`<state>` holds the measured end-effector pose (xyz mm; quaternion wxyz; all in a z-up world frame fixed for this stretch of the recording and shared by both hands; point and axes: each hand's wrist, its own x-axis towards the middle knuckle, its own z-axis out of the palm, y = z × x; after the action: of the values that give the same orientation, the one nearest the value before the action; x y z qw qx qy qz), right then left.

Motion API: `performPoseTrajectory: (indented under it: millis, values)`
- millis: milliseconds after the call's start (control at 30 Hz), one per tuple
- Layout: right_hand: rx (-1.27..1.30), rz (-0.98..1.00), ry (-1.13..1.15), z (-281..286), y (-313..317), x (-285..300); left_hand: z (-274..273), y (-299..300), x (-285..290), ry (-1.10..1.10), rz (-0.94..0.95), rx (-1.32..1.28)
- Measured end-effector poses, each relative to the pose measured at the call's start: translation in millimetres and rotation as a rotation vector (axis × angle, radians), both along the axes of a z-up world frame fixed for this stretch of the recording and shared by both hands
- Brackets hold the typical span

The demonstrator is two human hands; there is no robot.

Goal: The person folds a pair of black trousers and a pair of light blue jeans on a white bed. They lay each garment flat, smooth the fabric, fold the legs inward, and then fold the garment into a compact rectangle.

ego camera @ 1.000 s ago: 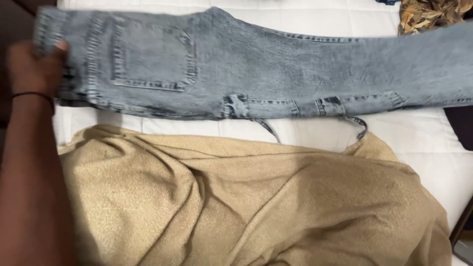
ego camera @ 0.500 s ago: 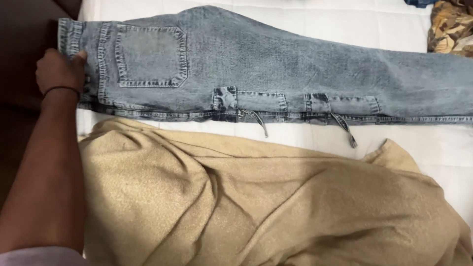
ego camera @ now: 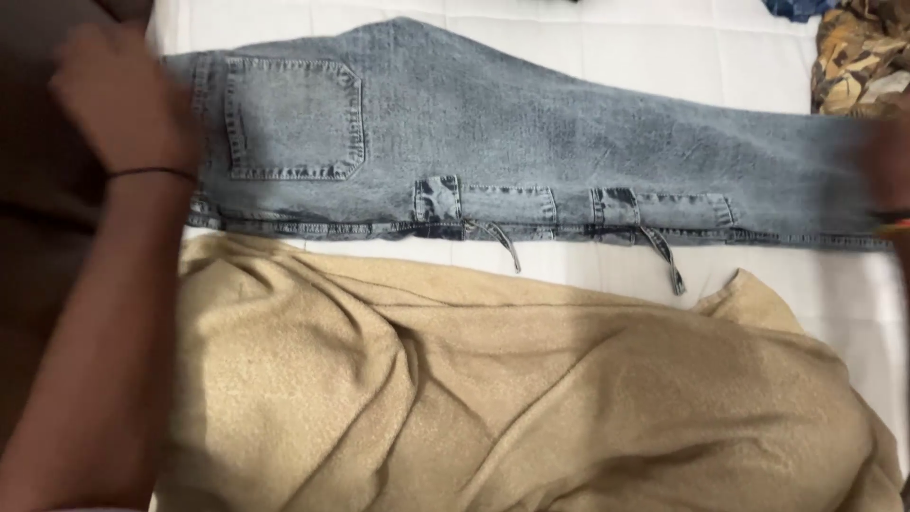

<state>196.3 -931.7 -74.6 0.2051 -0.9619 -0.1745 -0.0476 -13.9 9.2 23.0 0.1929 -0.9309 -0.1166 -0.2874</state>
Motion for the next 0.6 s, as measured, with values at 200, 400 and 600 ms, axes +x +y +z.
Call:
performPoseTrajectory:
  millis: [200, 400, 600]
  values:
    - [0.185, 0.505, -0.354, 75, 546, -119, -53, -178, 63, 0.312, -0.436, -0.362]
    - [-0.116, 0.320, -0.054, 33, 601, -124, -61, -205, 24, 0.444, -0.303, -0.489]
    - [-0.176, 0.129, -0.022, 39, 423, -104, -79, -200, 29, 0.359, -0.341, -0.528]
